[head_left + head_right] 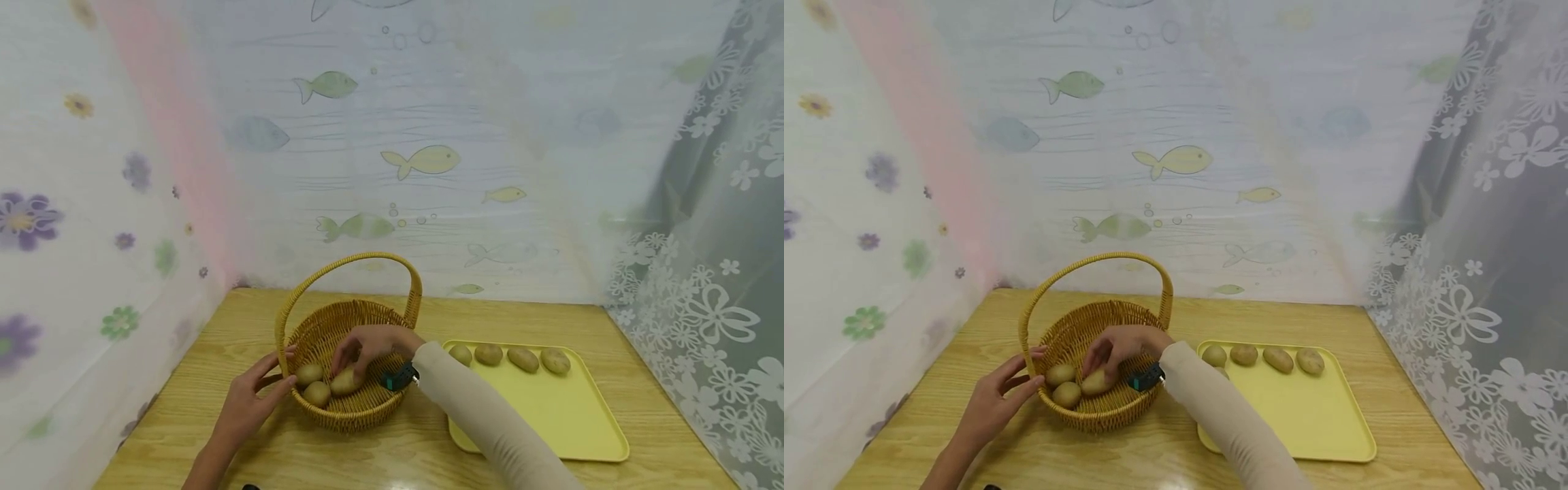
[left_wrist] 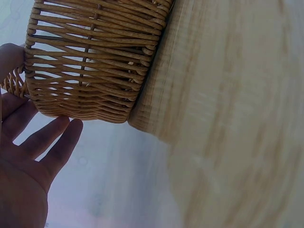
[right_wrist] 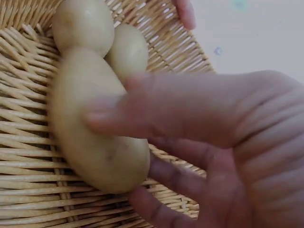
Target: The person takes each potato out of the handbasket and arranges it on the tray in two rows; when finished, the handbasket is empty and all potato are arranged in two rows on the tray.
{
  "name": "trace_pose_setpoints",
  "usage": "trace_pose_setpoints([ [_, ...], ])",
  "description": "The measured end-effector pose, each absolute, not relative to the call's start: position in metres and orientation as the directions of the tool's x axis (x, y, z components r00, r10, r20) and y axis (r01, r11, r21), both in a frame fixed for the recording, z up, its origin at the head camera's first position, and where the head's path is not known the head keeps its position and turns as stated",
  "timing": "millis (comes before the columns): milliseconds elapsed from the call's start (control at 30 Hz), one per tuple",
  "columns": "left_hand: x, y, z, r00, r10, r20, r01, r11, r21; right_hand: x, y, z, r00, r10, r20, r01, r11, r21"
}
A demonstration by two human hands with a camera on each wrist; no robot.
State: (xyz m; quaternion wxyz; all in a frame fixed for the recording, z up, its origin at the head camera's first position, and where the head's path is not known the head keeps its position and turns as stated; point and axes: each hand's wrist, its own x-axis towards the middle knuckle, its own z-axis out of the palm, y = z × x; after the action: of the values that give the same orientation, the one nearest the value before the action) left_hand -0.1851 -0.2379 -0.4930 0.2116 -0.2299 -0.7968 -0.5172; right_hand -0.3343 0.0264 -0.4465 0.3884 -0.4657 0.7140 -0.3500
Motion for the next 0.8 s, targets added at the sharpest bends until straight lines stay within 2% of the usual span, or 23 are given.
trace_pose_setpoints([
  [267, -0.186, -0.239, -0.494, -0.808, 0.151, 0.569, 0.583, 0.343, 0.736, -0.336, 0.025, -0.447, -0.253, -0.946, -0.201, -0.461, 0.301, -0.835],
  [533, -0.186, -0.24, -0.494, -0.803, 0.175, 0.57, 0.593, 0.343, 0.729, -0.333, 0.028, -0.446, -0.38, -0.909, -0.171, -0.416, 0.333, -0.846],
  [800, -0.186, -0.24, -0.493, -0.807, 0.174, 0.564, 0.587, 0.342, 0.734, -0.329, 0.03, -0.429, -0.415, -0.905, -0.094, -0.432, 0.287, -0.855],
])
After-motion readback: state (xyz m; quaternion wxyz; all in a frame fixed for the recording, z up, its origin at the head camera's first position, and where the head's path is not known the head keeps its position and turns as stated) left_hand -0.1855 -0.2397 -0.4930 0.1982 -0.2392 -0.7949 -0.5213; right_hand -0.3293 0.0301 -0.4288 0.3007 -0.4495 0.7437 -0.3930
